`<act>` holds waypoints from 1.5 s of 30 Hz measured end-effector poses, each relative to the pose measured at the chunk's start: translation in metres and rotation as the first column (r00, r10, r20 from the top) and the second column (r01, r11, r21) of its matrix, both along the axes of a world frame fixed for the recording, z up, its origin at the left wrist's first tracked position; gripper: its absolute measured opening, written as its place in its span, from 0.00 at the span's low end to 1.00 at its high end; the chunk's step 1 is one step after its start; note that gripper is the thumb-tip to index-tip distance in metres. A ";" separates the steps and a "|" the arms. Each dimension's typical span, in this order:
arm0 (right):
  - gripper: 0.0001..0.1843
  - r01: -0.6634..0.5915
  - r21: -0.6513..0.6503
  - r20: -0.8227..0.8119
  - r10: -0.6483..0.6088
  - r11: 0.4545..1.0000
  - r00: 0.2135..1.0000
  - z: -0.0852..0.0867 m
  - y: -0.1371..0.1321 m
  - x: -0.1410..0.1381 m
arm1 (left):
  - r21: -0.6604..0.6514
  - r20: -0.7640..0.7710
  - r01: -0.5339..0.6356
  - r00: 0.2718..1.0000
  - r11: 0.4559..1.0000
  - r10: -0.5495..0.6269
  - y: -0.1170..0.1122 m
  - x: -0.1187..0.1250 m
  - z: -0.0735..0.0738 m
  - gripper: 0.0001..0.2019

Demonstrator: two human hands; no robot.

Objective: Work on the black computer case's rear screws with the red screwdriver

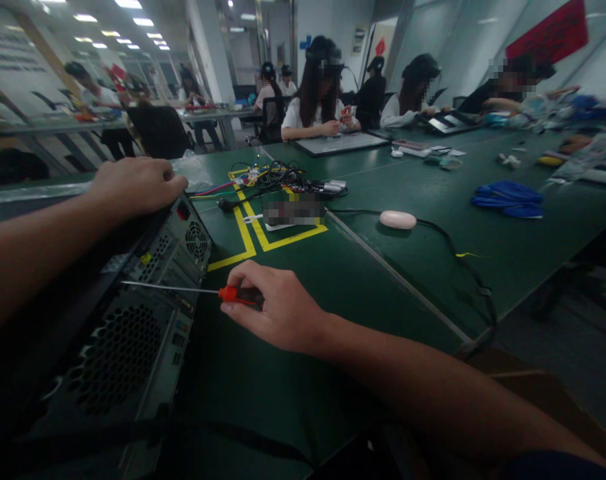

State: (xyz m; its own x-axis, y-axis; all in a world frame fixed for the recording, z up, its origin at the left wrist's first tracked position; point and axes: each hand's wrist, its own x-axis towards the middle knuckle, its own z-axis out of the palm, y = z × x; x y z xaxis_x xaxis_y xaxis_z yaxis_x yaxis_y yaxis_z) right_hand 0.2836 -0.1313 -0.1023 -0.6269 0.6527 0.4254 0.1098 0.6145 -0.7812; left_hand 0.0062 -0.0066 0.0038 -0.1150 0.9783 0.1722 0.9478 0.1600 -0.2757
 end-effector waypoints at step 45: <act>0.09 0.008 0.025 -0.012 -0.008 1.000 1.000 0.001 0.000 0.000 | 0.023 0.012 0.002 1.000 1.000 -0.002 0.001 -0.002 -0.001 0.34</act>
State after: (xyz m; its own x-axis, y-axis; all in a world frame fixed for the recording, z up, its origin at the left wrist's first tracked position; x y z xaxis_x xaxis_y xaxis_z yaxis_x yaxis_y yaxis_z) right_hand 0.2835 -0.1314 -0.1015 -0.6163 0.6465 0.4497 0.1051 0.6334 -0.7666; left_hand 0.0046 -0.0053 0.0027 -0.1152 0.9743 0.1937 0.9513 0.1643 -0.2608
